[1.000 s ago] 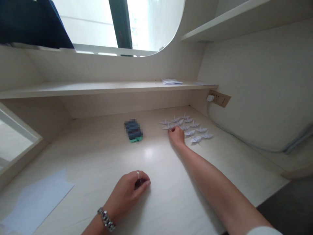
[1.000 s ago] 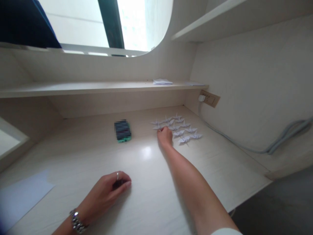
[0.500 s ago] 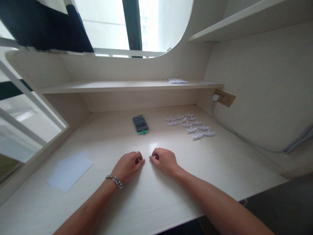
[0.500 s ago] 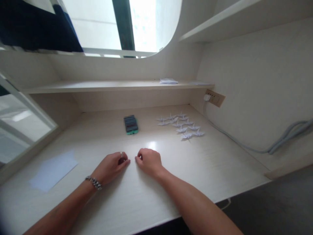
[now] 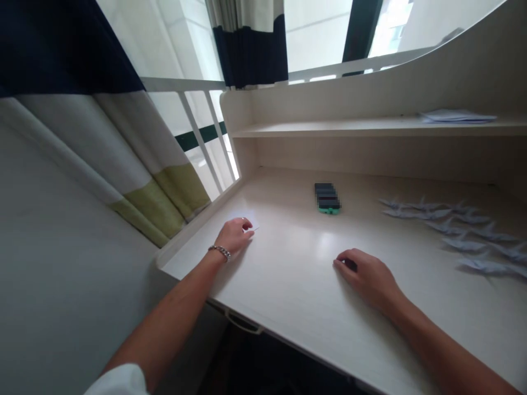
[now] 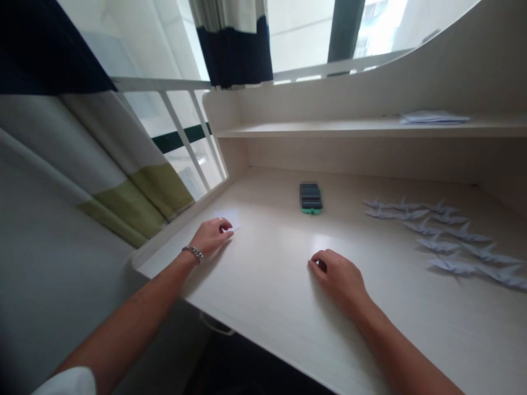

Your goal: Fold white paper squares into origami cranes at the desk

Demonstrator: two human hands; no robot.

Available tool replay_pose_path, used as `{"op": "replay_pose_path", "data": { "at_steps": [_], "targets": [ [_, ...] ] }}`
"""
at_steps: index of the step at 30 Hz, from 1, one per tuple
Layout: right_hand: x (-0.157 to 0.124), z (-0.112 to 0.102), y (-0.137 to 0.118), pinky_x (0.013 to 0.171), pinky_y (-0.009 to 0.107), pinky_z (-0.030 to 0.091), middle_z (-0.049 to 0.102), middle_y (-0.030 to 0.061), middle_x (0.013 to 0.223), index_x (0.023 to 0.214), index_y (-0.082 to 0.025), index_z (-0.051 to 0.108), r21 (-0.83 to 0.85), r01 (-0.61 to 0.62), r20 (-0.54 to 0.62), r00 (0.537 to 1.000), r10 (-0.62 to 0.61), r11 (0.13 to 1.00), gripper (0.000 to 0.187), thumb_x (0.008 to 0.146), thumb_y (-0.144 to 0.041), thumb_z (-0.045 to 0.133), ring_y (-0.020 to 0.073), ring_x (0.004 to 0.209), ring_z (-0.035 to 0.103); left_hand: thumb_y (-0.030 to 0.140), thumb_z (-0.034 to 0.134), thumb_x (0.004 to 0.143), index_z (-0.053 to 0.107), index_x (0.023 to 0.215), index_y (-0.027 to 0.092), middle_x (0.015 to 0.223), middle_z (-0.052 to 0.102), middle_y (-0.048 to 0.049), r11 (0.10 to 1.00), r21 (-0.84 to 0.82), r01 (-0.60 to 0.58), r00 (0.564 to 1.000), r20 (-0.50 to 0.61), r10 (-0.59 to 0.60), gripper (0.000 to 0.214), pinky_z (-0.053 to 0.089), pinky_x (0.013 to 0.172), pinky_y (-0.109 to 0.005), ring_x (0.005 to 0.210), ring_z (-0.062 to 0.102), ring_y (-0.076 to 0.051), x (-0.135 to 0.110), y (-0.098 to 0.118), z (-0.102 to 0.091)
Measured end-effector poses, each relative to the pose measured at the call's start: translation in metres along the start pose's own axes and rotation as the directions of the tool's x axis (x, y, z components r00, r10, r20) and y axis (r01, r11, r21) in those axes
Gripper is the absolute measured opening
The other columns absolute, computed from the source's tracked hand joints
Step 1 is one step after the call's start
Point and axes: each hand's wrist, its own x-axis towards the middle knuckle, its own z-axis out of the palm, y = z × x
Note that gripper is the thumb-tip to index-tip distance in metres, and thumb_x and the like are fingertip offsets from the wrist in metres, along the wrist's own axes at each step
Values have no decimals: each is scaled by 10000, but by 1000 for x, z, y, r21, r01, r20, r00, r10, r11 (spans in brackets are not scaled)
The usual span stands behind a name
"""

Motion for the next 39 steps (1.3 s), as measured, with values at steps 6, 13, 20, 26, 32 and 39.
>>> {"op": "replay_pose_path", "data": {
  "at_steps": [6,13,20,26,32,39],
  "targets": [
    [-1,-1,0,647,306,413,710,37,860,821,-276,686,1,-5,3,1000,5,1000,217,829,-375,493,213,740,637,499,654,732,637,1120,114,1106,688,-146,970,10,244,970,-10,-244,546,482,827,-308,975,645,-250,25,-65,-14],
    [1,2,3,644,304,418,708,34,841,814,-278,682,15,1,9,1000,-1,1000,200,824,-368,503,208,725,636,485,731,633,686,1012,134,1075,711,-145,967,56,250,964,84,-254,518,483,763,-299,947,661,-268,47,-73,-10],
    [1,1,4,644,296,420,711,21,856,831,-282,688,16,4,19,1000,-4,1000,202,823,-379,511,196,740,639,442,727,638,724,919,151,1000,739,-137,960,136,245,955,136,-263,404,476,716,-301,896,678,-273,53,-64,-14],
    [1,-2,3,675,308,427,706,32,871,855,-264,691,28,6,55,998,-7,1000,232,842,-383,493,201,746,632,444,719,647,723,952,114,1040,722,-176,958,176,227,958,134,-252,450,472,751,-323,950,663,-306,51,-60,-16],
    [1,-5,1,685,308,423,702,36,876,859,-239,699,40,25,82,996,-28,999,256,853,-377,482,208,766,635,353,705,668,730,723,141,776,741,-121,956,151,251,947,165,-274,220,465,669,-301,769,683,-257,50,-53,-16],
    [2,-7,0,672,305,423,703,39,882,868,-240,703,44,32,86,996,-35,999,256,855,-366,480,209,766,637,361,794,556,656,1068,140,1075,711,-150,940,22,340,938,62,-341,575,476,717,-288,896,674,-256,47,-58,-15]
  ]
}}
